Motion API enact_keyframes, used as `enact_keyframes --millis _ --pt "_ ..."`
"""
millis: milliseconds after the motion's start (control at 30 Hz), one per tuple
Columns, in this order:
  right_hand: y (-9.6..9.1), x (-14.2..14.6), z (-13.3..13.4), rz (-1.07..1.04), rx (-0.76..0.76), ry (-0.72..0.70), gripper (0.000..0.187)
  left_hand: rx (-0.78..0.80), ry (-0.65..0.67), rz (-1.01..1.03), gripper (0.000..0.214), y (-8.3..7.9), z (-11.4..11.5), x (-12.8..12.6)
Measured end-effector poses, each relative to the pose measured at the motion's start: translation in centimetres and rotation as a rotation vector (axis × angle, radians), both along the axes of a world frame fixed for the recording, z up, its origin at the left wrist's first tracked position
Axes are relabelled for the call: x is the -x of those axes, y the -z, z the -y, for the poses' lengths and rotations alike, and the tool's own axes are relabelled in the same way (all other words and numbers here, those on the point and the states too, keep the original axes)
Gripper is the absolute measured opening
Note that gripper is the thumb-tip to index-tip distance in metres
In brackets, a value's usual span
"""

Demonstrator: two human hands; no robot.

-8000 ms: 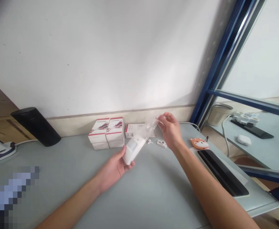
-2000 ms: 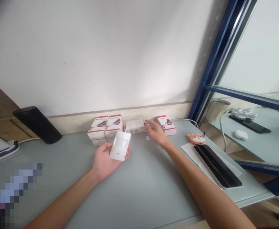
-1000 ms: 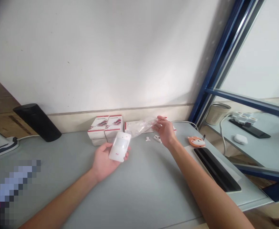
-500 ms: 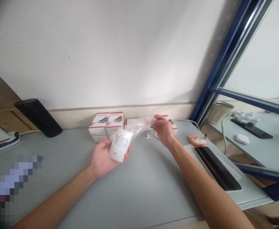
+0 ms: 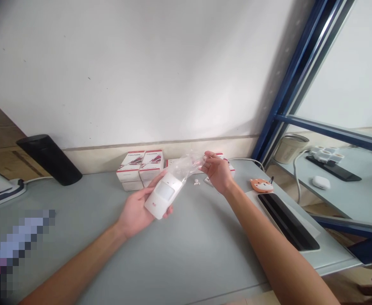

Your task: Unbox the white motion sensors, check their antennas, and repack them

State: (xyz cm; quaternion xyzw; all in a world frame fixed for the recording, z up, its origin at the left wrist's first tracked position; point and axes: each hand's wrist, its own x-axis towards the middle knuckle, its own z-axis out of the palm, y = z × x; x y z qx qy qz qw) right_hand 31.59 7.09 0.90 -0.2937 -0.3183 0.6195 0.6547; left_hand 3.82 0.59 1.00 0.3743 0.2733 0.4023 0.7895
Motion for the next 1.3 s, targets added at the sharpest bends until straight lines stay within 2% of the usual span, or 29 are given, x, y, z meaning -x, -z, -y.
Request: enact_keyframes --millis 333,467,567,633,833,967,1067,1133,1300 --pt "-1.1 0.0 0.4 -0.001 0.015 0.046 0.032 -0.066 0.110 0.000 0.049 0.9 0.2 -0.1" --pt "-1.1 -0.3 0.3 0.011 0.001 0.092 0.033 -0.069 0.093 -0.029 0.050 0.8 0.4 -0.3" --pt "-0.9 0.0 0.4 0.078 -0.014 0.103 0.042 -0.064 0.059 -0.029 0.054 0.5 0.5 -0.4" --pt "-0.8 0.6 0.6 0.150 -0.013 0.058 0.050 -0.058 0.033 -0.028 0.056 0.3 0.5 -0.4" --pt "-0.4 2.7 2.0 0.422 -0.066 -0.305 0.065 -0.072 -0.021 -0.040 0.057 0.3 0.3 -0.3" --pt "-0.3 3.8 3.0 0.515 -0.067 -0.459 0.077 -0.087 -0.059 -0.053 0.049 0.5 0.1 -0.3" --pt "-0.3 4.5 3.4 0.545 -0.136 -0.576 0.068 -0.101 -0.086 -0.063 0.038 0.7 0.1 -0.5" --pt "-0.3 4.7 3.4 0.570 -0.155 -0.582 0.060 -0.110 -0.099 -0.091 0.033 1.0 -0.1 -0.6" --pt "0.2 4.5 3.0 0.670 -0.139 -0.427 0.050 -0.262 -0.197 -0.285 0.032 2.1 -0.7 -0.5"
